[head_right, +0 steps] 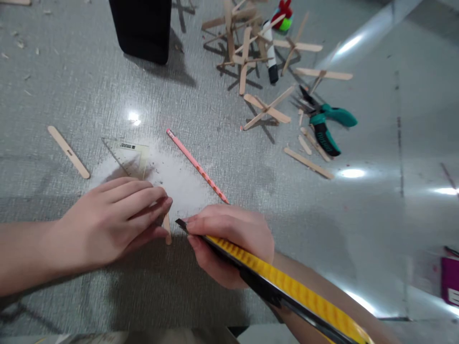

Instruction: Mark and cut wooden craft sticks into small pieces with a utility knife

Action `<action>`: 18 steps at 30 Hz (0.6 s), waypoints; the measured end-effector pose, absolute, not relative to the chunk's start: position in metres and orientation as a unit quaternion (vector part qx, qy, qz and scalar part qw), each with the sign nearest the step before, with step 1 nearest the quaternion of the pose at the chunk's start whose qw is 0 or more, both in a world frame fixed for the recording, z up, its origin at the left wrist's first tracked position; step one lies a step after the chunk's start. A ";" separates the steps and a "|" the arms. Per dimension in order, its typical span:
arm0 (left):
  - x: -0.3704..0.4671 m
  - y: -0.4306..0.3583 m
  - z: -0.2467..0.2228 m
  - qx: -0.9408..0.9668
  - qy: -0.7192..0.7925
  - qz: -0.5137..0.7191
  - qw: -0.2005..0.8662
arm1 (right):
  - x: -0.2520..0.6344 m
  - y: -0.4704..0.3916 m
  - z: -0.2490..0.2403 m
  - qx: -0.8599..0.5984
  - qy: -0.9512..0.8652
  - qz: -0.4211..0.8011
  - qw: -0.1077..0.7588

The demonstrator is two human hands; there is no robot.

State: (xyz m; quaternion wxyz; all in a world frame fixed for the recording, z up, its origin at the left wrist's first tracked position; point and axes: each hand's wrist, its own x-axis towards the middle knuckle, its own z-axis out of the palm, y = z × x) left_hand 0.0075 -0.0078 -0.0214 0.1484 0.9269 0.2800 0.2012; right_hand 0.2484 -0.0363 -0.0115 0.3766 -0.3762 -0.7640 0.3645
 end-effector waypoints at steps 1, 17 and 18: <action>0.007 -0.005 -0.023 0.925 0.274 0.200 0.169 | 0.248 -0.036 -0.012 -0.375 -0.764 0.365 0.378; 0.003 0.007 -0.030 0.908 0.232 0.179 0.300 | 0.240 -0.031 -0.012 -0.356 -0.800 0.368 0.311; 0.003 0.007 -0.031 0.909 0.238 0.179 0.292 | 0.240 -0.031 -0.012 -0.355 -0.802 0.370 0.306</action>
